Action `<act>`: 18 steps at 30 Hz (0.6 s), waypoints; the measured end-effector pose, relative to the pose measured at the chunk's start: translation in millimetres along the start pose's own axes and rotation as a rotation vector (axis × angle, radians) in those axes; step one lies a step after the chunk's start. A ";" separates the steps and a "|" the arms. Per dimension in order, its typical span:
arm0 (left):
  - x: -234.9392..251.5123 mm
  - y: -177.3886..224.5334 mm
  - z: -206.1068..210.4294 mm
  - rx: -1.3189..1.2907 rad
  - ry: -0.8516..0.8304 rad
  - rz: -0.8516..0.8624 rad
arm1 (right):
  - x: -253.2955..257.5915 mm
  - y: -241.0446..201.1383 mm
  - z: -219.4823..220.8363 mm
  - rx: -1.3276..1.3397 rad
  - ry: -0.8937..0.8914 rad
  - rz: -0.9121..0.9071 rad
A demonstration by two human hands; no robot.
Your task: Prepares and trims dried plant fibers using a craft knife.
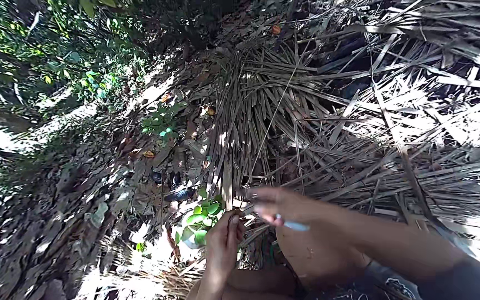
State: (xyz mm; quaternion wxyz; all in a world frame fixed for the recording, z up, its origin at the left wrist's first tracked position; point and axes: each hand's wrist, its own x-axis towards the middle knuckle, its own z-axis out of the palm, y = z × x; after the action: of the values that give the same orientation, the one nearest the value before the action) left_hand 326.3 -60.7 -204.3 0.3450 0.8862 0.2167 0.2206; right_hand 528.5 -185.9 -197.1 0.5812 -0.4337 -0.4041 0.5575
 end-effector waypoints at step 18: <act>-62.8 -104.1 -79.5 0.204 -0.080 0.036 | -31.3 -78.5 -168.7 -0.012 0.273 -0.733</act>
State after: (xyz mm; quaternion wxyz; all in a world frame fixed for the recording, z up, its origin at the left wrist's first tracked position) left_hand 208.4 16.2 -240.2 0.2573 0.9286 0.2080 0.1679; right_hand 711.0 -226.4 -171.9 0.7876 -0.3340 -0.4547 0.2476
